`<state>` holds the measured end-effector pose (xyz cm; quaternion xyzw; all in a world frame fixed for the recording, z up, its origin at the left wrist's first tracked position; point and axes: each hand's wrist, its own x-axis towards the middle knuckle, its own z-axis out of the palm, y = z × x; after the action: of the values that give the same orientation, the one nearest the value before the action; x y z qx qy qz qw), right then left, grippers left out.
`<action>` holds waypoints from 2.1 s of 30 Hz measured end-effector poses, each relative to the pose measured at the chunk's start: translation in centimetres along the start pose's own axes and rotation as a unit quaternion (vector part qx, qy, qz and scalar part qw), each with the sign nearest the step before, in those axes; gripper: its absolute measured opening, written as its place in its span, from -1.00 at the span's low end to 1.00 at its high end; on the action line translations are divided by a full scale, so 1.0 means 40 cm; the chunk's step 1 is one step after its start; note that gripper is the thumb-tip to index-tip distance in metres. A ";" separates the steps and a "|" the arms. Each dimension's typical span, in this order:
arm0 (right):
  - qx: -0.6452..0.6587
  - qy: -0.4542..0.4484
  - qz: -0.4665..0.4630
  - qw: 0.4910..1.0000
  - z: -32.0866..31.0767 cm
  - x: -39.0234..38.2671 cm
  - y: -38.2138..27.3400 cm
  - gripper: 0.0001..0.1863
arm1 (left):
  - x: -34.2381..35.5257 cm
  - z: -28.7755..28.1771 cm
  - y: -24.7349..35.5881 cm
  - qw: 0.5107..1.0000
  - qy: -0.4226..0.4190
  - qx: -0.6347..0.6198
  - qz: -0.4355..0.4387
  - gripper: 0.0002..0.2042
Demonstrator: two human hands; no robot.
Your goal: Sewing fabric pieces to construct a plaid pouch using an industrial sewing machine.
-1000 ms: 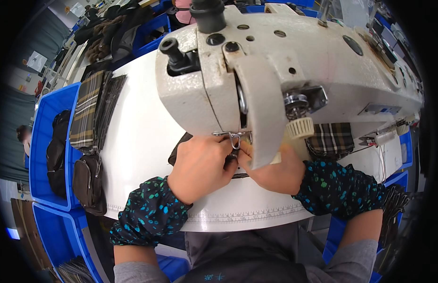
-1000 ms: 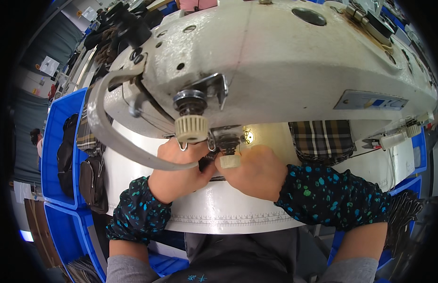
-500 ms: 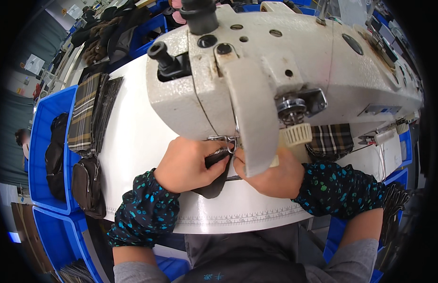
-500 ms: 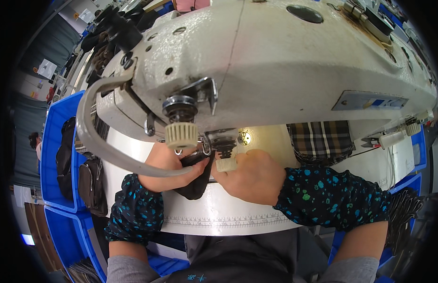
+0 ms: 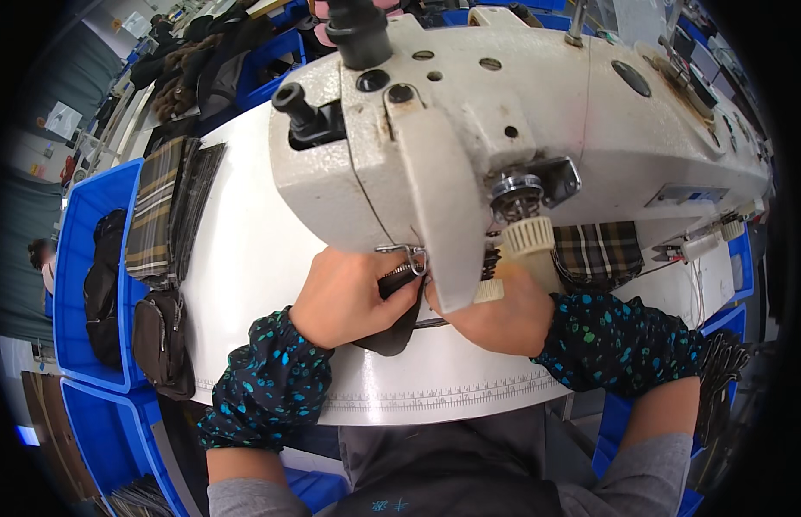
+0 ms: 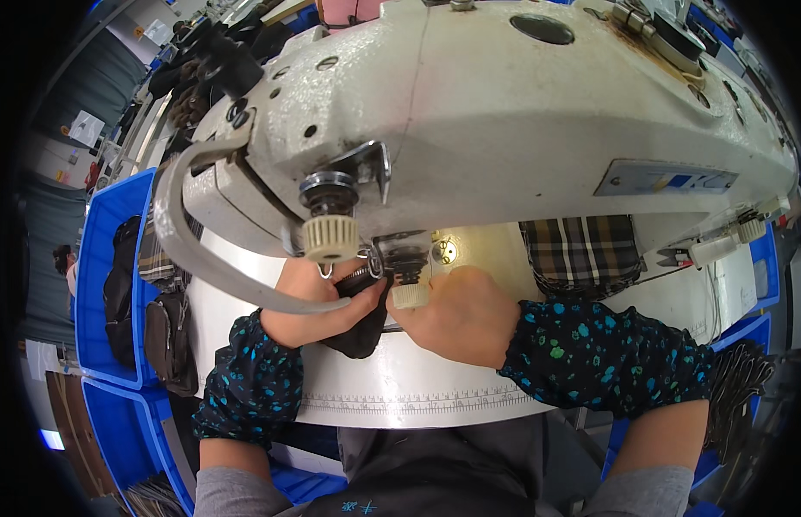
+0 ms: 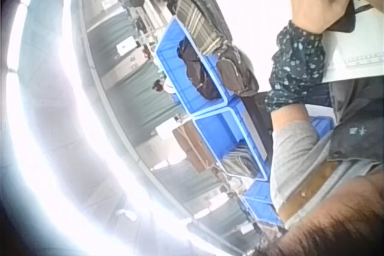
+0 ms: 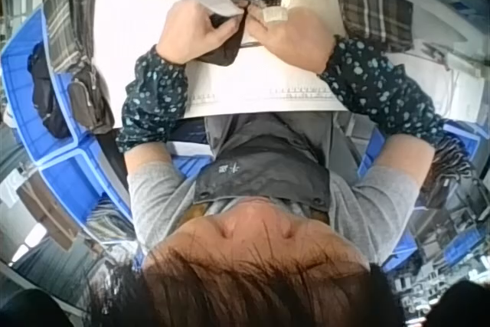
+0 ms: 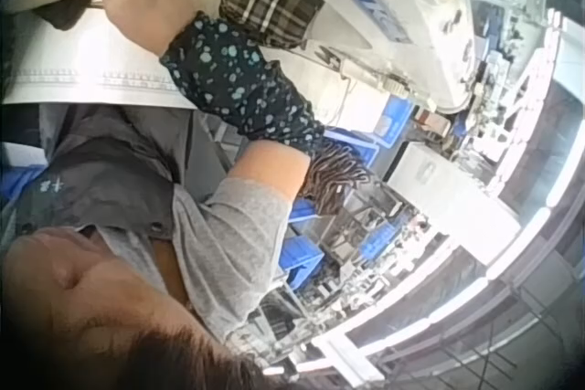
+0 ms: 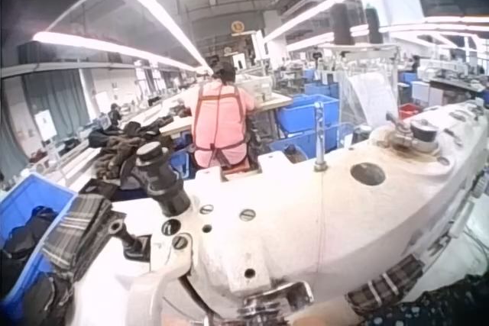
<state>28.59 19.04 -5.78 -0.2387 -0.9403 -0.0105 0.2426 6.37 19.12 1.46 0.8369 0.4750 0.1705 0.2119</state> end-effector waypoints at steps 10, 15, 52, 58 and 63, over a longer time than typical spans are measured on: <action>0.071 0.094 0.045 0.992 -0.017 0.016 -0.002 -0.73 | 0.002 0.016 0.005 0.999 0.049 0.003 -0.010 -0.81; 0.029 0.069 0.018 0.997 -0.041 0.018 -0.002 -0.74 | -0.007 -0.012 0.010 0.998 0.012 -0.055 -0.040 -0.82; -0.132 0.047 -0.063 0.988 -0.016 0.014 -0.014 -0.65 | 0.032 0.055 -0.105 0.966 0.186 0.134 -0.121 -0.90; -0.106 0.019 -0.045 0.993 0.017 -0.007 0.019 -0.60 | 0.044 0.053 -0.114 0.973 0.145 0.105 -0.147 -0.91; -0.033 -0.005 -0.005 0.999 -0.038 0.026 0.003 -0.86 | 0.019 0.036 -0.122 0.969 0.191 0.147 -0.062 -0.84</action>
<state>28.55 19.40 -3.98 -0.2417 -0.9419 -0.0411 0.2297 3.89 21.75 -2.22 0.7799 0.5774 0.2417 0.0019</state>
